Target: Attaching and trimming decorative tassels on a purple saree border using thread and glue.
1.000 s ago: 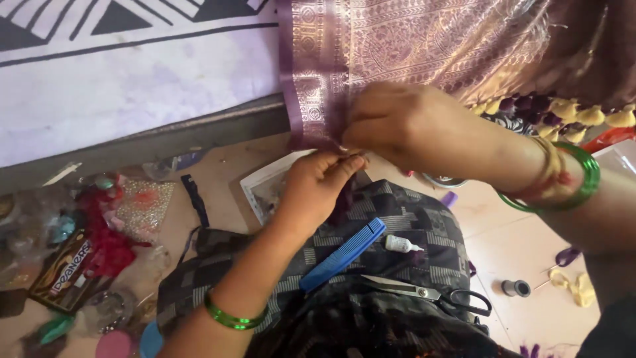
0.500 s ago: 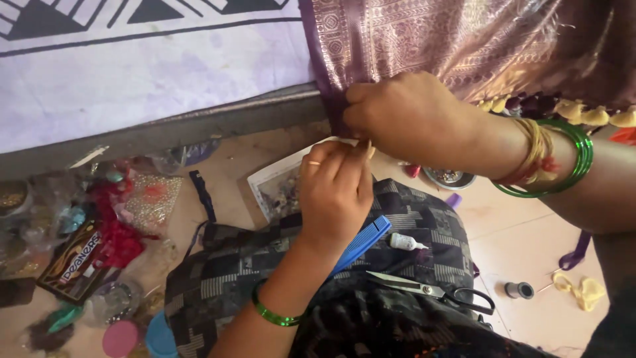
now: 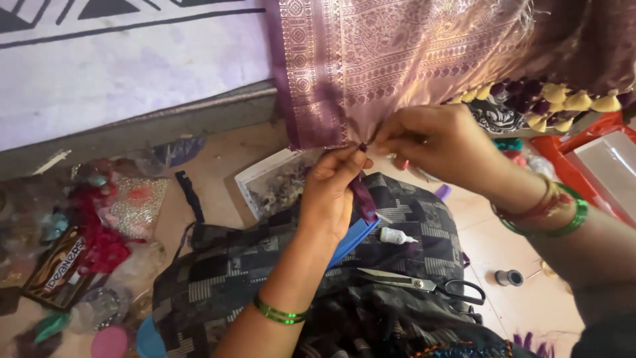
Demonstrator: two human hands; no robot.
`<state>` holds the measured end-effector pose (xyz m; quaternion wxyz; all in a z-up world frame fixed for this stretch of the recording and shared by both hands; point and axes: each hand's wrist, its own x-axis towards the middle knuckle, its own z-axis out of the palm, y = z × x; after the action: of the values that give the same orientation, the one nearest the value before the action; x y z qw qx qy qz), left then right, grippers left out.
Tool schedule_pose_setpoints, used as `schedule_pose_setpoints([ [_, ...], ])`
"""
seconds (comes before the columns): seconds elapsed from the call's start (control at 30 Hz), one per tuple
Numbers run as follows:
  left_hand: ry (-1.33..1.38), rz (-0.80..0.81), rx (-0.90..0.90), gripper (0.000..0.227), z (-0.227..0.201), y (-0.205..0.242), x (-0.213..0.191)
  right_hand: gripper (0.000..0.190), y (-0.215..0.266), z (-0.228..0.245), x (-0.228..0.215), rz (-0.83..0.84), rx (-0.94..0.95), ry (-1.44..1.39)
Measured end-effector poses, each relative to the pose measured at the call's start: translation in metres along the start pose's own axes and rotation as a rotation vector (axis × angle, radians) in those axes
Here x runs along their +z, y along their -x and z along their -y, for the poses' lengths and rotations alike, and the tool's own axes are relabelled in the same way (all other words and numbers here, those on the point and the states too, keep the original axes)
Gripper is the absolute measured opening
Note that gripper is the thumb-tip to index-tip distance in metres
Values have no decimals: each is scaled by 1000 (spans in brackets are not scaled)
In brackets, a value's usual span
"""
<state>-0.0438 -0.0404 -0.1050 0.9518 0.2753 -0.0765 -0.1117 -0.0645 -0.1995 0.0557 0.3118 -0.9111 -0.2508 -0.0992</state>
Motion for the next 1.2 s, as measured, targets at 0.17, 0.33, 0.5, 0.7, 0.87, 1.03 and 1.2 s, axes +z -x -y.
schedule_pose_setpoints([
  [0.17, -194, -53, 52, 15, -27, 8, 9, 16, 3, -6, -7, 141, -289, 270],
  [0.33, -739, -125, 228, 8, -59, 20, 27, 14, -31, 34, -11, 143, -632, 388],
  [0.5, -1073, -145, 628, 10, -69, 24, 36, 10, -80, 55, 3, 233, -584, 645],
  [0.7, -1715, -129, 1049, 2, -91, 36, 72, 11, -72, 48, 8, 158, -538, 674],
  [0.87, -510, -32, -5, 10, -28, 1, -5, 21, -33, 24, 2, 14, -432, 334],
  [1.03, -97, 24, -78, 12, -19, 2, 0, 13, -4, -3, 4, 16, -294, 100],
  [1.2, -315, -77, 79, 15, -26, 5, -5, 16, 1, -11, -6, 169, -537, 375],
])
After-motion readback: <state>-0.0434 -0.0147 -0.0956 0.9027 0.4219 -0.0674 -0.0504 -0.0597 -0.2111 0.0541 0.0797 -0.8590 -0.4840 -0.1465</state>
